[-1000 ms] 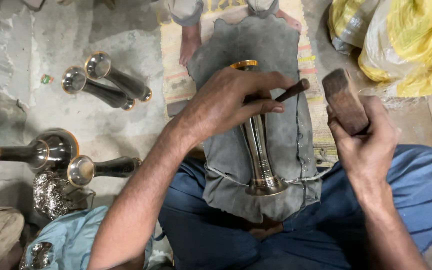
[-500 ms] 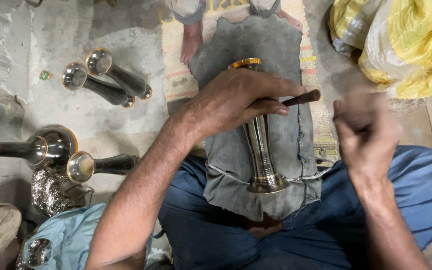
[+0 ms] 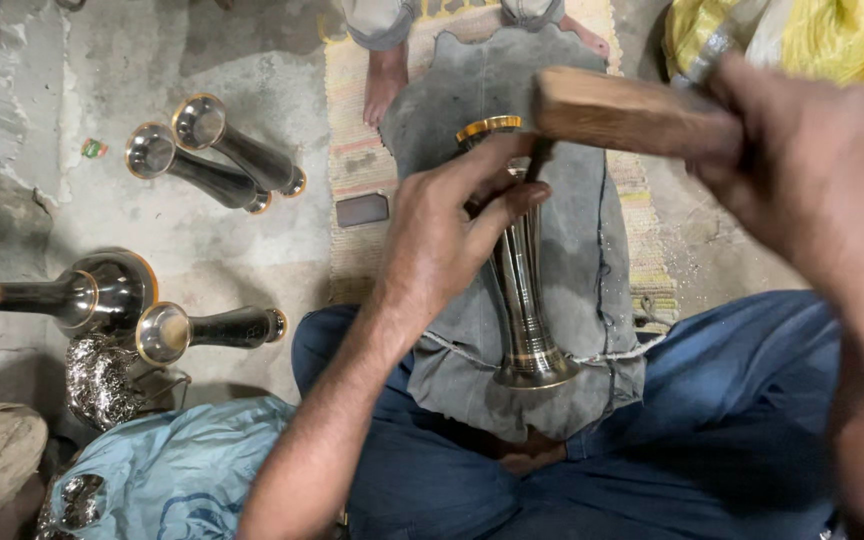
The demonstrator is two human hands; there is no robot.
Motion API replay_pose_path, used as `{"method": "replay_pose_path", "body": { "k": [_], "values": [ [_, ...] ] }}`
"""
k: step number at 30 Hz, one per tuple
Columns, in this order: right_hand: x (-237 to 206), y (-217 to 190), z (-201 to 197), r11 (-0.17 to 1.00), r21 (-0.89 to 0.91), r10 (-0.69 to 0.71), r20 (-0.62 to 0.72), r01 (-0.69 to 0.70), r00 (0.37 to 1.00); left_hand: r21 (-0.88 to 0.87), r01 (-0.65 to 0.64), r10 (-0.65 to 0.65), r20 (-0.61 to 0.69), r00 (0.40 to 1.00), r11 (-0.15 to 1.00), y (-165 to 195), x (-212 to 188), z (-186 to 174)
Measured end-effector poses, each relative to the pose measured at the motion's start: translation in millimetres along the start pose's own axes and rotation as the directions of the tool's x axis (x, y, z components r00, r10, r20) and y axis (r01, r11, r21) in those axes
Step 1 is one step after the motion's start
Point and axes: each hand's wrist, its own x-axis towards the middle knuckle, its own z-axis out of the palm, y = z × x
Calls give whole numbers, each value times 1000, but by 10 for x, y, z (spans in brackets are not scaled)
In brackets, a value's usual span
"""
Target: The person sits on the floor and uses a hammer and chisel to engrave a decorative pattern onto a metal vase. They repeatedly strike the chisel against the vase's surface to create lines and shapes.
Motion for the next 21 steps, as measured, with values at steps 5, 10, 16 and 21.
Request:
{"method": "replay_pose_path", "body": {
  "k": [5, 10, 16, 21],
  "values": [
    [506, -212, -279, 965, -148, -217, 19, 217, 976, -132, 104, -130, -207, 970, 986, 75, -215, 106],
    [653, -350, -306, 885, -314, -343, 62, 344, 937, -234, 137, -230, -438, 869, 962, 67, -373, 347],
    [704, -540, -300, 683, -592, -575, -72, 429, 815, -365, 67, -289, -598, 748, 929, 17, -508, 624],
    [636, -732, -586, 650, -601, -476, 156, 466, 866, -278, 36, -223, -682, 697, 960, -37, -552, 686]
  ]
}}
